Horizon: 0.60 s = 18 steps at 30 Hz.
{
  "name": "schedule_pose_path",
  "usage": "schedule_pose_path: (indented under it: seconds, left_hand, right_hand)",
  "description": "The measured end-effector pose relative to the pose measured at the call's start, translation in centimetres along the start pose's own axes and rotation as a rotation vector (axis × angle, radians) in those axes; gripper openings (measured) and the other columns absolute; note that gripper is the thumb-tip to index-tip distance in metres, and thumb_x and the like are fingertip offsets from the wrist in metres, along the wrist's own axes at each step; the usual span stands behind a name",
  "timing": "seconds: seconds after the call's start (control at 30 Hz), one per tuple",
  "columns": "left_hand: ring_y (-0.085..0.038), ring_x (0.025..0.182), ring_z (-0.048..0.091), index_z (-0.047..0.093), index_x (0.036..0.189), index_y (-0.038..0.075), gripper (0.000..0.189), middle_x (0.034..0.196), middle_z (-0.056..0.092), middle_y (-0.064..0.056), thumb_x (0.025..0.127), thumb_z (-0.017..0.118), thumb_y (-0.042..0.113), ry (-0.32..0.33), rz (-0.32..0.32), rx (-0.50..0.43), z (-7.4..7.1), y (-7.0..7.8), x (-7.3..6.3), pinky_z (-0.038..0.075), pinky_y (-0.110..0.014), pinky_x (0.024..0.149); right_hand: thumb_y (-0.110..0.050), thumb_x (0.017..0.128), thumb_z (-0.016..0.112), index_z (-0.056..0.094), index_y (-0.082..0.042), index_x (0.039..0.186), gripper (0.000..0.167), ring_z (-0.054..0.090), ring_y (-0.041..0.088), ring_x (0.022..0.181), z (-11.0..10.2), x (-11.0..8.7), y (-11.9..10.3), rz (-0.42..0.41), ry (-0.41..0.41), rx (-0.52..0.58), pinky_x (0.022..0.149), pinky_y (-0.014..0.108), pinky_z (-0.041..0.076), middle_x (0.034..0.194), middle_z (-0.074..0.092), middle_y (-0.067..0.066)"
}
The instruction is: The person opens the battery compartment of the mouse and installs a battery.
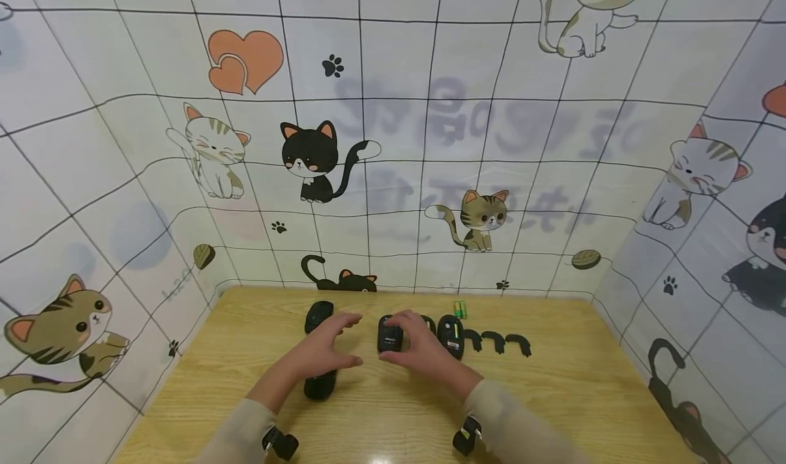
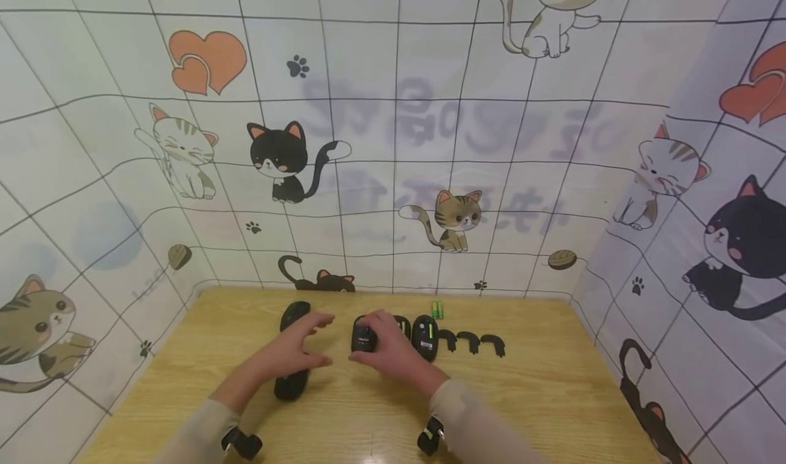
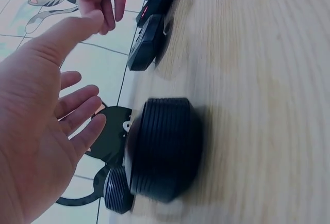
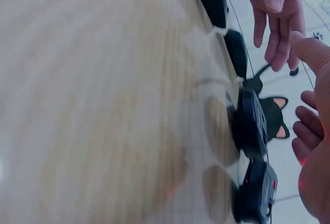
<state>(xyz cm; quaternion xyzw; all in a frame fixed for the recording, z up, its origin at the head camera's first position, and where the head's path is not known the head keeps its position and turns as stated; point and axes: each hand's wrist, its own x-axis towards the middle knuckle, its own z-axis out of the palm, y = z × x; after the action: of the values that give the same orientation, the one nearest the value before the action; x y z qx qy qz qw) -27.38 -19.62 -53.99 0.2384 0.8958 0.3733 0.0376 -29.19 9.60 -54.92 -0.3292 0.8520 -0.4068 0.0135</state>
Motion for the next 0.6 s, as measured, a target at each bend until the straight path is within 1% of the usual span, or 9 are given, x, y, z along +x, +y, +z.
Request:
schedule_pose_path:
  seconds: [0.13, 0.2, 0.27, 0.33, 0.4, 0.5, 0.6]
  left_hand:
    - [-0.036, 0.146, 0.054, 0.048, 0.164, 0.010, 0.083, 0.163, 0.052, -0.011, 0.095, 0.090, 0.030, 0.007, -0.004, -0.028, -0.6, -0.2, -1.3, 0.047, -0.062, 0.118]
    - [-0.037, 0.146, 0.053, 0.048, 0.164, 0.012, 0.082, 0.163, 0.051, -0.009, 0.096, 0.090, 0.030, 0.012, -0.022, -0.049, -0.9, -0.4, -2.0, 0.046, -0.063, 0.118]
    - [-0.038, 0.147, 0.052, 0.048, 0.164, 0.013, 0.082, 0.163, 0.050, -0.007, 0.096, 0.090, 0.031, 0.022, -0.044, -0.061, -1.2, -0.7, -2.8, 0.046, -0.064, 0.118]
    - [-0.039, 0.148, 0.051, 0.048, 0.164, 0.012, 0.082, 0.162, 0.051, -0.007, 0.096, 0.090, 0.031, 0.032, -0.060, -0.073, -1.5, -0.9, -3.5, 0.045, -0.064, 0.119]
    - [-0.039, 0.148, 0.051, 0.049, 0.163, 0.010, 0.082, 0.160, 0.053, -0.007, 0.095, 0.091, 0.031, 0.043, -0.069, -0.075, -1.7, -1.3, -4.1, 0.045, -0.064, 0.119]
    - [-0.039, 0.147, 0.052, 0.051, 0.160, 0.005, 0.082, 0.158, 0.055, -0.011, 0.094, 0.092, 0.031, 0.044, -0.068, -0.075, -2.1, -1.8, -4.9, 0.046, -0.063, 0.119]
    - [-0.040, 0.145, 0.053, 0.051, 0.159, 0.001, 0.084, 0.158, 0.056, -0.016, 0.092, 0.094, 0.030, 0.032, -0.072, -0.088, -2.3, -2.1, -5.5, 0.046, -0.065, 0.118]
  right_hand:
    - [-0.034, 0.099, 0.088, 0.064, -0.010, 0.146, 0.058, 0.054, 0.028, 0.139, 1.0, -0.2, -1.0, -0.072, 0.009, -0.003, 0.112, 0.055, 0.053, 0.149, 0.057, 0.007]
    - [-0.033, 0.100, 0.087, 0.064, -0.012, 0.145, 0.055, 0.056, 0.028, 0.137, 1.6, -0.2, -1.5, -0.109, 0.004, 0.001, 0.112, 0.052, 0.054, 0.148, 0.057, 0.007]
    - [-0.033, 0.101, 0.085, 0.063, -0.014, 0.146, 0.053, 0.056, 0.026, 0.137, 2.3, -0.3, -1.9, -0.125, -0.010, 0.017, 0.112, 0.050, 0.054, 0.147, 0.057, 0.005]
    - [-0.035, 0.103, 0.083, 0.061, -0.015, 0.146, 0.052, 0.057, 0.026, 0.136, 2.9, -0.4, -2.3, -0.128, -0.035, 0.043, 0.113, 0.049, 0.053, 0.146, 0.056, 0.002]
    - [-0.037, 0.103, 0.082, 0.060, -0.016, 0.147, 0.052, 0.057, 0.027, 0.136, 3.6, -0.5, -2.8, -0.111, -0.055, 0.070, 0.114, 0.048, 0.052, 0.146, 0.056, 0.001]
    - [-0.038, 0.104, 0.081, 0.060, -0.012, 0.147, 0.055, 0.057, 0.032, 0.134, 4.6, -0.5, -3.3, -0.081, -0.071, 0.103, 0.112, 0.047, 0.052, 0.144, 0.057, 0.002]
    - [-0.037, 0.103, 0.082, 0.060, -0.008, 0.148, 0.058, 0.058, 0.033, 0.133, 5.6, -0.4, -3.8, -0.043, -0.075, 0.123, 0.112, 0.046, 0.051, 0.143, 0.058, 0.004]
